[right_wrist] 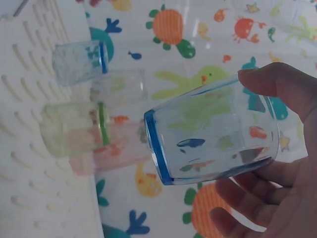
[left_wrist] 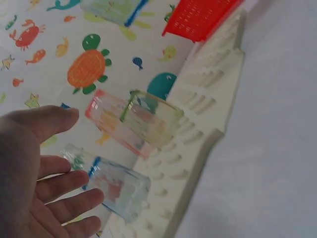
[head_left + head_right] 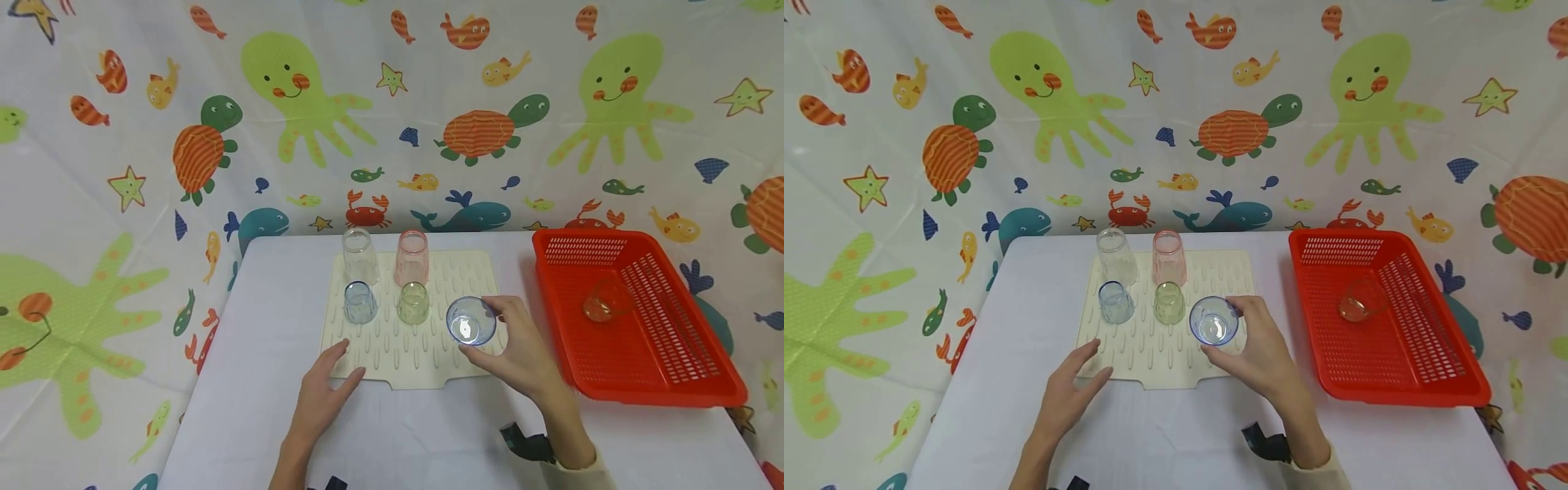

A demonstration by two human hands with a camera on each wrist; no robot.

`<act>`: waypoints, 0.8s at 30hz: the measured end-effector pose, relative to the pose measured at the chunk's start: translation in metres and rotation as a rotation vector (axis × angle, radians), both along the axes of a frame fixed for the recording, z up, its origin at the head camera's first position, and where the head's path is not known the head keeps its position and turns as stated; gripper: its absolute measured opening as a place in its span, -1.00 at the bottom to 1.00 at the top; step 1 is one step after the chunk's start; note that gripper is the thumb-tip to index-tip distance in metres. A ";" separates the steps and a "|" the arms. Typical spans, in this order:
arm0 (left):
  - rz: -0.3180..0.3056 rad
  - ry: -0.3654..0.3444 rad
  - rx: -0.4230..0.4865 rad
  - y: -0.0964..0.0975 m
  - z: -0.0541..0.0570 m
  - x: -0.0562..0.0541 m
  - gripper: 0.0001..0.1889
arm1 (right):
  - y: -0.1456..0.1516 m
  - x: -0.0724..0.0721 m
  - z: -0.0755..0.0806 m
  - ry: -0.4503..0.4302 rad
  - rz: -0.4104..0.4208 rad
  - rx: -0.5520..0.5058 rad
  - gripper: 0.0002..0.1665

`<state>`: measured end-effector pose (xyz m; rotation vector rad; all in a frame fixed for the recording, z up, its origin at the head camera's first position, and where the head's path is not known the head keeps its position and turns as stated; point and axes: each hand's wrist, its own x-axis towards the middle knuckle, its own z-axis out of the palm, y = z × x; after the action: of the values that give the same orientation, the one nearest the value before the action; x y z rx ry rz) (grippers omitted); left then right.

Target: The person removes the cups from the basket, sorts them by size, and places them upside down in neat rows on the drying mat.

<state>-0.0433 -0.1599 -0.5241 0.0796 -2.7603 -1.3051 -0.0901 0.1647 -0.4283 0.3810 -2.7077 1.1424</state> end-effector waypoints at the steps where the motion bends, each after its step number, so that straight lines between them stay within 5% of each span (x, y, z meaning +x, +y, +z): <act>1: -0.036 0.016 0.024 0.004 0.007 -0.001 -0.31 | -0.003 0.000 0.001 -0.005 0.020 -0.001 0.04; 6: -0.190 0.074 0.117 0.021 0.038 -0.008 -0.27 | -0.018 0.002 0.004 -0.038 0.101 -0.014 0.01; 11: -0.308 0.083 0.177 0.036 0.059 -0.016 -0.20 | -0.027 0.004 0.007 -0.055 0.159 -0.020 0.00; 24: -0.537 0.116 0.232 0.057 0.070 -0.028 -0.15 | -0.034 0.008 0.012 -0.077 0.276 0.000 -0.05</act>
<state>-0.0709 -0.1034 -0.4540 -0.7442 -2.6089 -1.6716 -0.0822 0.1308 -0.4168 0.7447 -2.7843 1.2474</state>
